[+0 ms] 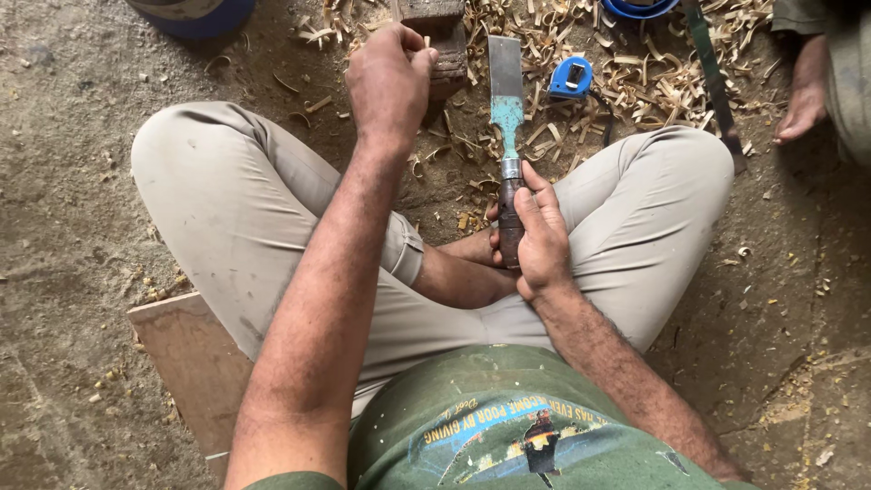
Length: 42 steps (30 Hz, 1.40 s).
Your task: The person carves and shapes small pieces of wood using a chisel and other woodworking tools while sitting on the floor, occasionally handling wood shavings and using measuring tools.
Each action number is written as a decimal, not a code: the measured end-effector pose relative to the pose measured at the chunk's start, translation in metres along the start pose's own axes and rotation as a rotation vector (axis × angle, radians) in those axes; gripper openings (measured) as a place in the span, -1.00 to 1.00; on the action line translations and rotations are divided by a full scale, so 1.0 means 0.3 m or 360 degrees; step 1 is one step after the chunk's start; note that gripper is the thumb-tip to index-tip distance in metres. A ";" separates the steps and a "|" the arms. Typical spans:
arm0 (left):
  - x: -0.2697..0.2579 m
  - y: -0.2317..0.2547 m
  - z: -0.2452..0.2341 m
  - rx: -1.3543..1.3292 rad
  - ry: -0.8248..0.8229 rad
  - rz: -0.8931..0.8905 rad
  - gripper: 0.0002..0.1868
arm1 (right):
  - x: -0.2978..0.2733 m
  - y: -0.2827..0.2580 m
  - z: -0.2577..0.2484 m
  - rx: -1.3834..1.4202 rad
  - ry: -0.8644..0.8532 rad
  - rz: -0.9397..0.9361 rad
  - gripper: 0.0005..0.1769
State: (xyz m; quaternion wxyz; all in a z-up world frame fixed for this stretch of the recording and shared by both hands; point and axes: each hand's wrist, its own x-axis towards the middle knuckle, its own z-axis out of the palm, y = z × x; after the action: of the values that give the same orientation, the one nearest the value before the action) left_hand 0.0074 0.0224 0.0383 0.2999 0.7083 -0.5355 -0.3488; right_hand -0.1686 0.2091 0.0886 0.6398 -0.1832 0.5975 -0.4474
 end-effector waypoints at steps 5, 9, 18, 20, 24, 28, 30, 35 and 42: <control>0.054 0.014 0.010 0.0088 0.0065 -0.0024 -0.82 | -0.006 0.000 -0.007 -0.0015 0.0027 0.0010 -0.44; 0.051 0.012 0.024 -0.0039 0.0089 -0.0159 -0.80 | -0.011 0.003 -0.013 -0.0042 0.0005 -0.0040 -0.43; -0.047 -0.087 0.026 -0.0149 0.0192 0.0125 -0.28 | -0.097 0.021 -0.005 -0.0270 -0.0255 -0.0071 -0.41; -0.079 -0.080 0.037 -0.0132 -0.0076 -0.0110 0.14 | -0.109 0.022 0.001 -0.0333 -0.0318 -0.0031 -0.41; -0.091 -0.050 0.046 -0.0203 -0.0204 -0.0296 0.23 | -0.095 0.024 0.034 -0.0384 -0.0313 0.0063 -0.41; -0.077 -0.052 0.056 -0.0065 -0.0174 -0.0219 0.22 | -0.094 0.014 0.051 -0.0513 -0.0248 0.0088 -0.41; -0.063 -0.054 0.060 -0.0027 -0.0173 -0.0208 0.21 | -0.081 0.001 0.063 -0.0519 -0.0225 0.0124 -0.42; 0.016 -0.055 0.078 0.0026 -0.0187 -0.0264 0.30 | -0.036 -0.021 0.107 -0.0511 -0.0204 0.0114 -0.43; 0.025 -0.076 0.083 -0.0271 -0.0146 -0.0172 0.26 | -0.006 -0.011 0.149 -0.0455 -0.0150 0.0094 -0.43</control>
State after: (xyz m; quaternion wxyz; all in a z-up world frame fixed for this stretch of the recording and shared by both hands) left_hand 0.0010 0.0193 0.0045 0.3148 0.6913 -0.4782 -0.4408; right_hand -0.1282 0.1953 0.1020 0.6473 -0.2755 0.6296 -0.3296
